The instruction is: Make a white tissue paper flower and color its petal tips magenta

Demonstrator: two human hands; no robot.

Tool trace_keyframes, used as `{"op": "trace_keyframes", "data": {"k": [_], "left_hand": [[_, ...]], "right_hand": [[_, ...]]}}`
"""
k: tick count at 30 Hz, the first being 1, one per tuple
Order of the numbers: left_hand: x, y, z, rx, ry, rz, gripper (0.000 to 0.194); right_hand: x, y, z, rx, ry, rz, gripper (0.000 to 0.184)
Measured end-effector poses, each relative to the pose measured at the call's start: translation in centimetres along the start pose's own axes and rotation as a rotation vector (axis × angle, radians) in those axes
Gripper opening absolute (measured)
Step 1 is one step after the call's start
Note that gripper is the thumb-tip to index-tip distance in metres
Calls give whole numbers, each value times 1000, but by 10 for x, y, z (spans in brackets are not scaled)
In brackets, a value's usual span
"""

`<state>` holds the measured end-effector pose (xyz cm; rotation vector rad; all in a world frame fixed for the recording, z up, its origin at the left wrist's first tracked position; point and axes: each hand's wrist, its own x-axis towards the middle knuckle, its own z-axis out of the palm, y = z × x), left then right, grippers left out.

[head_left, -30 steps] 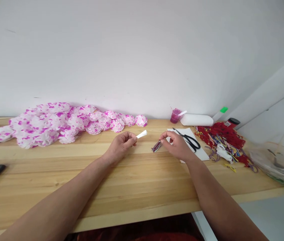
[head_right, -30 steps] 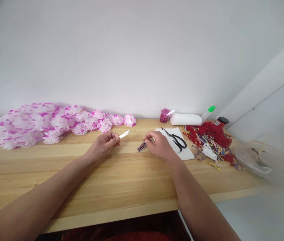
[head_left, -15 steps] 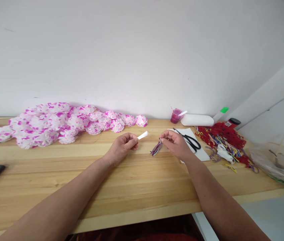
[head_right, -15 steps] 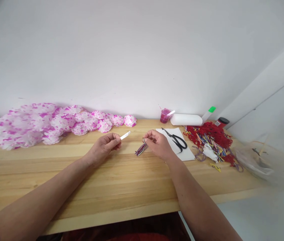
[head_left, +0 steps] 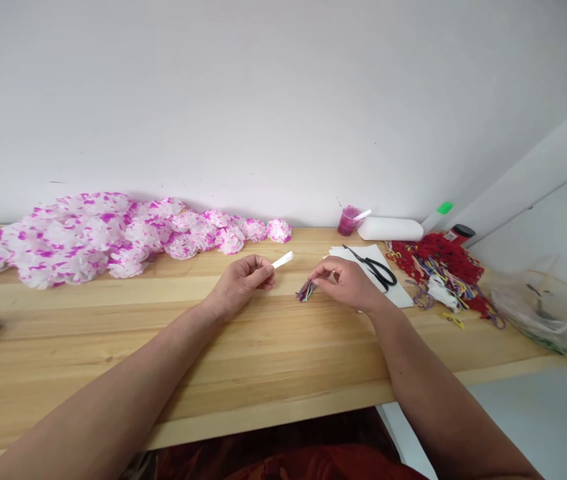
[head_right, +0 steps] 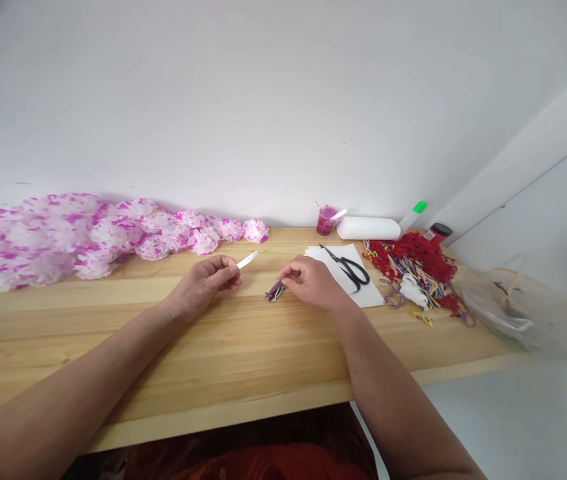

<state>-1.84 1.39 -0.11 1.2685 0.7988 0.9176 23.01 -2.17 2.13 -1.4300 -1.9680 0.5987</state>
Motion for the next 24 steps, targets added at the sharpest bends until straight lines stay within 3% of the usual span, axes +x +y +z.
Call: {"op": "trace_keyframes", "data": {"k": [4, 10, 14, 18, 24], "left_hand": [[-1, 1, 1, 9, -1, 0, 27], [-2, 2, 2, 23, 5, -20, 27], [-2, 1, 2, -13, 16, -28, 26], [-2, 0, 4, -115, 29, -62, 27], [-7, 3, 12, -241, 18, -99, 25]], "right_hand": [[2, 5, 3, -240, -40, -236, 18], [4, 5, 6, -269, -21, -215, 7], [0, -4, 5, -129, 28, -46, 5], [-2, -10, 7, 67, 57, 183, 18], [-1, -16, 23, 572, -37, 232, 25]]}}
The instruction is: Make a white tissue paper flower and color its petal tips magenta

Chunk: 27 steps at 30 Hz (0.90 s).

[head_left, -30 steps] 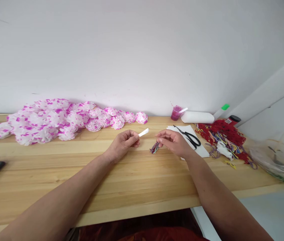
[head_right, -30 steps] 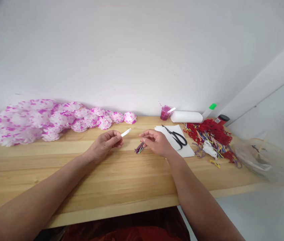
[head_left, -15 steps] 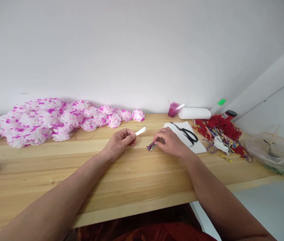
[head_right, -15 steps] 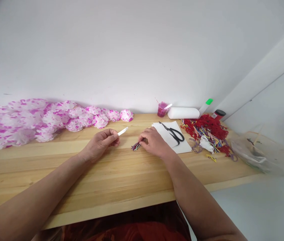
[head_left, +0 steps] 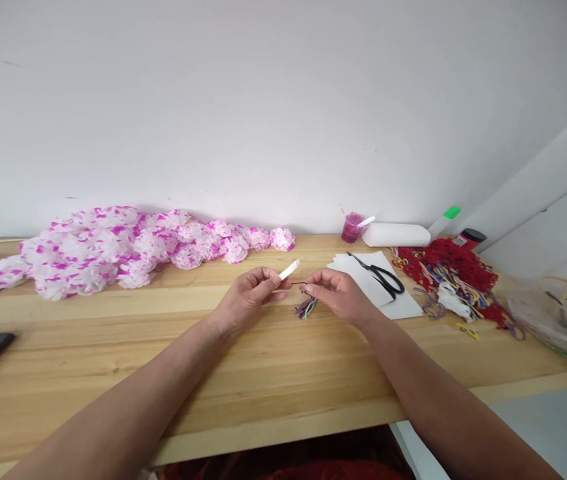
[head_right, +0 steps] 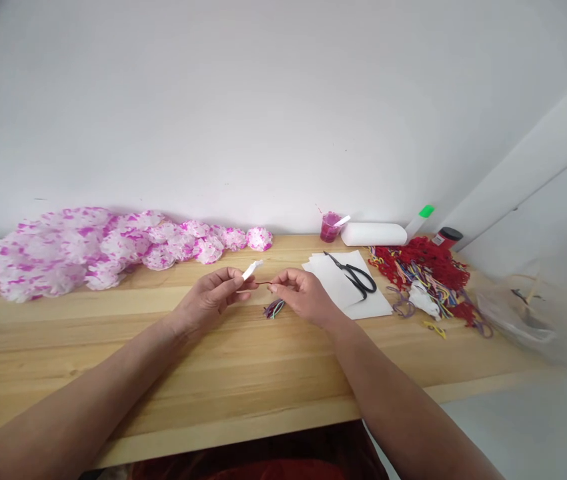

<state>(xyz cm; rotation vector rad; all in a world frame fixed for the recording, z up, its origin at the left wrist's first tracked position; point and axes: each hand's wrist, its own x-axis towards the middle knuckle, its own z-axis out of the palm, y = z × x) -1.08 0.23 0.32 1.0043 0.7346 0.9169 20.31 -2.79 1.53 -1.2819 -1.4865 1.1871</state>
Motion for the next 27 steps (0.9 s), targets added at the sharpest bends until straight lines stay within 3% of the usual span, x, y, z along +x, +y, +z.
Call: {"op": "trace_keyframes", "data": {"k": [4, 8, 15, 19, 22, 27], "left_hand": [[-4, 1, 4, 77, -102, 51, 21], [-8, 2, 8, 29, -101, 116, 18], [-9, -4, 12, -20, -195, -20, 25], [-9, -3, 10, 18, -186, 3, 26], [-8, 0, 7, 23, -160, 27, 25], [-6, 3, 5, 4, -105, 24, 22]], "right_hand": [[-2, -1, 13, 280, -23, 63, 26], [-4, -3, 21, 445, -20, 126, 23], [-6, -3, 33, 566, -52, 196, 25], [-6, -1, 34, 637, -129, 207, 25], [-7, 1, 33, 627, -199, 182, 25], [-8, 2, 34, 302, -186, 152, 26]]}}
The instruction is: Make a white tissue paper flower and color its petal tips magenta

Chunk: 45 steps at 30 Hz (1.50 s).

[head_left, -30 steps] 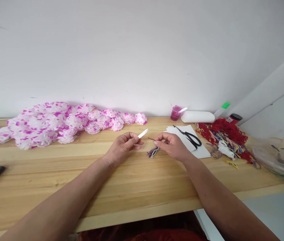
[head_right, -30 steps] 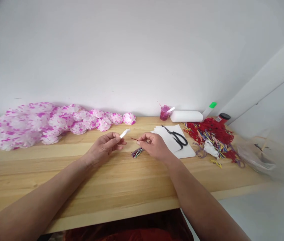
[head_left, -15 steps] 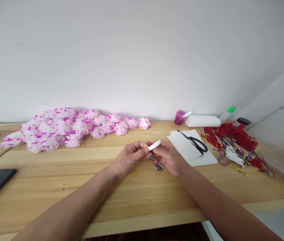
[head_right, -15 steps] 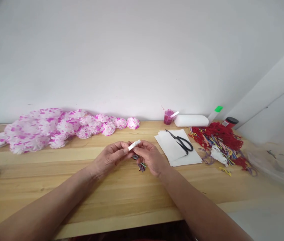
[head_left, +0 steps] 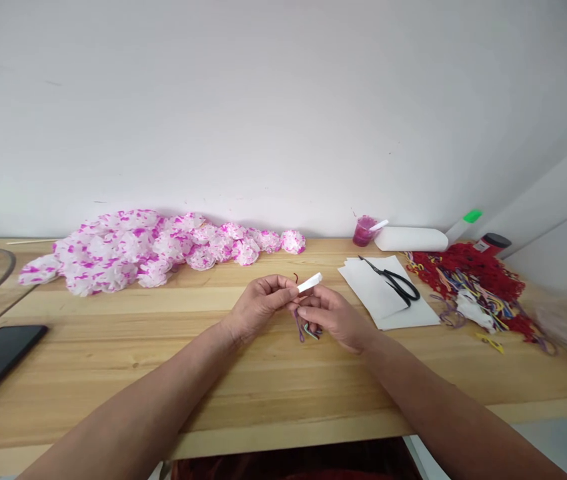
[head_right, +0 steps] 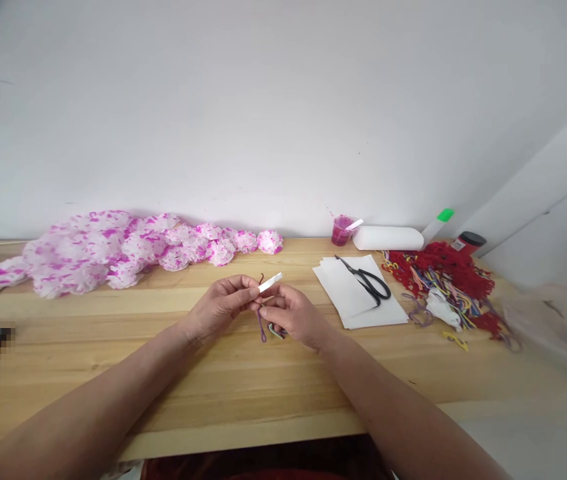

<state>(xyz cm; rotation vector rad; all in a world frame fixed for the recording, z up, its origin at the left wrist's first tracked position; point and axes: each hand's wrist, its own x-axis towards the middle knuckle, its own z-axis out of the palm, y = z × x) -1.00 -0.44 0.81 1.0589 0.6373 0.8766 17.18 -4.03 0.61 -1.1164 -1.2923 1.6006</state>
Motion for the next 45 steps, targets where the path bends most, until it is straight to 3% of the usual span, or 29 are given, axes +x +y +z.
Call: {"op": "trace_keyframes", "data": {"k": [6, 9, 12, 15, 23, 25, 27, 31, 33, 35, 40, 45], "left_hand": [[0, 3, -3, 96, 51, -34, 21], [0, 6, -5, 186, 74, -57, 21], [-1, 8, -5, 254, 112, -50, 21], [-1, 10, -6, 262, 146, -31, 20], [-1, 17, -8, 246, 146, 69, 22], [-2, 19, -6, 289, 150, 111, 22], [-5, 19, -2, 360, 137, 179, 22], [-14, 19, 9, 564, 68, 387, 16], [-18, 18, 13, 665, 50, 462, 13], [-20, 17, 15, 720, 31, 497, 10], [-18, 16, 9, 850, 42, 568, 8], [-14, 15, 3, 965, 86, 607, 7]], "right_hand": [[-1, -1, 1, -307, 68, -101, 12], [-4, -2, -2, -600, 190, -226, 10], [-5, -5, -12, -869, 301, -326, 11], [-3, -9, -28, -998, 388, -377, 13], [-1, -18, -72, -1174, 661, -269, 12], [-1, -19, -70, -1112, 704, -295, 17], [-1, -18, -57, -899, 669, -362, 28], [-3, -14, -16, -307, 157, -461, 46], [-4, -11, 3, -200, -5, -428, 56], [-4, -9, 14, -105, -84, -348, 55], [-3, 0, 17, 21, -153, -161, 21], [-5, 1, 17, 43, 27, -205, 36]]}}
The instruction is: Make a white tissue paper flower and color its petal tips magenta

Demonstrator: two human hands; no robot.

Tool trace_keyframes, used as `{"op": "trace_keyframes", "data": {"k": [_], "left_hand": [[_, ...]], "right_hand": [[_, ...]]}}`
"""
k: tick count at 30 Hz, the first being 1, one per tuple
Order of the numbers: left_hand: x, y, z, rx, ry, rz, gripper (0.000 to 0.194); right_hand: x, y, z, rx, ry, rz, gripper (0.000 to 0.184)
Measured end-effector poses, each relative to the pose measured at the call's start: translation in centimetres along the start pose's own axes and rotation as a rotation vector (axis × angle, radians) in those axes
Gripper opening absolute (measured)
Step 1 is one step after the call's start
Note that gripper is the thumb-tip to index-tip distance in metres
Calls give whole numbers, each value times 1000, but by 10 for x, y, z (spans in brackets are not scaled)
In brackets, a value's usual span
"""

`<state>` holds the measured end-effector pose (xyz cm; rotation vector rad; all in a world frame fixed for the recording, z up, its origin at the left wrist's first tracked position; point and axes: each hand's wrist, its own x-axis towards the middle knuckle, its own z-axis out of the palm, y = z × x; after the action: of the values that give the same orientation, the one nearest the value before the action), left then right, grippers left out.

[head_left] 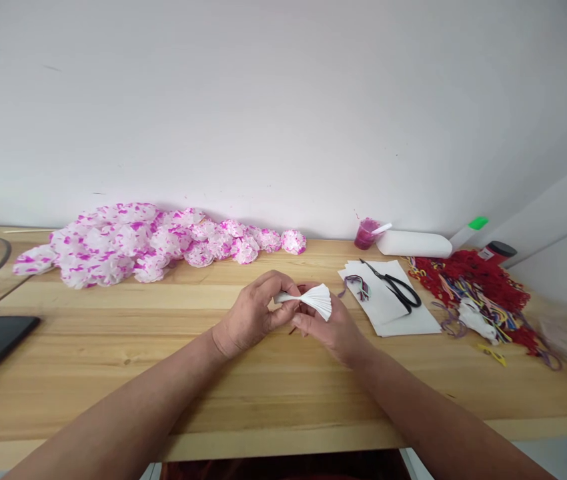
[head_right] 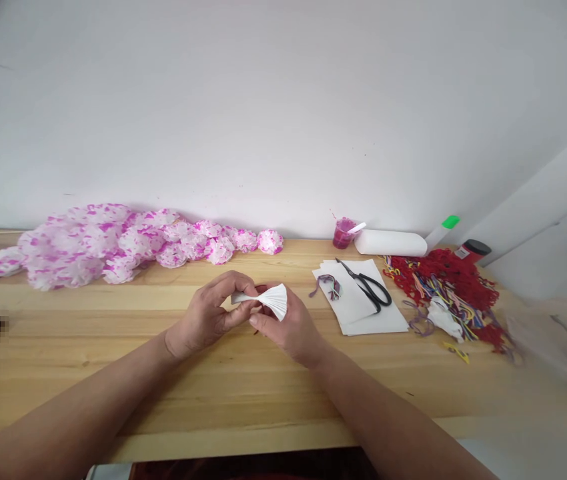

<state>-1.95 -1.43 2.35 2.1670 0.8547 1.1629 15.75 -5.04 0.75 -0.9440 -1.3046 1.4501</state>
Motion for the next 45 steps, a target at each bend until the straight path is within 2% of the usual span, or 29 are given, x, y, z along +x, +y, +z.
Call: {"op": "trace_keyframes", "data": {"k": [3, 9, 12, 20, 30, 41, 45], "left_hand": [[0, -3, 0, 40, 5, 18, 7], [1, -6, 0, 93, -41, 88, 6], [1, -6, 0, 103, -56, 135, 7], [1, -5, -1, 87, -50, 162, 8], [5, 0, -2, 31, -52, 80, 7], [6, -1, -4, -21, -82, 7, 9], [5, 0, -4, -34, -88, -25, 8]], "right_hand": [[-3, -5, 0, -62, 108, -85, 40], [-6, -5, -7, -365, 174, -280, 18], [-8, -4, -10, -481, 207, -335, 13], [-8, -7, -7, -625, 272, -348, 7], [-8, -6, -4, -671, 339, -413, 6], [-10, -5, -5, -622, 292, -352, 2], [-10, -5, -5, -622, 315, -325, 2]]}}
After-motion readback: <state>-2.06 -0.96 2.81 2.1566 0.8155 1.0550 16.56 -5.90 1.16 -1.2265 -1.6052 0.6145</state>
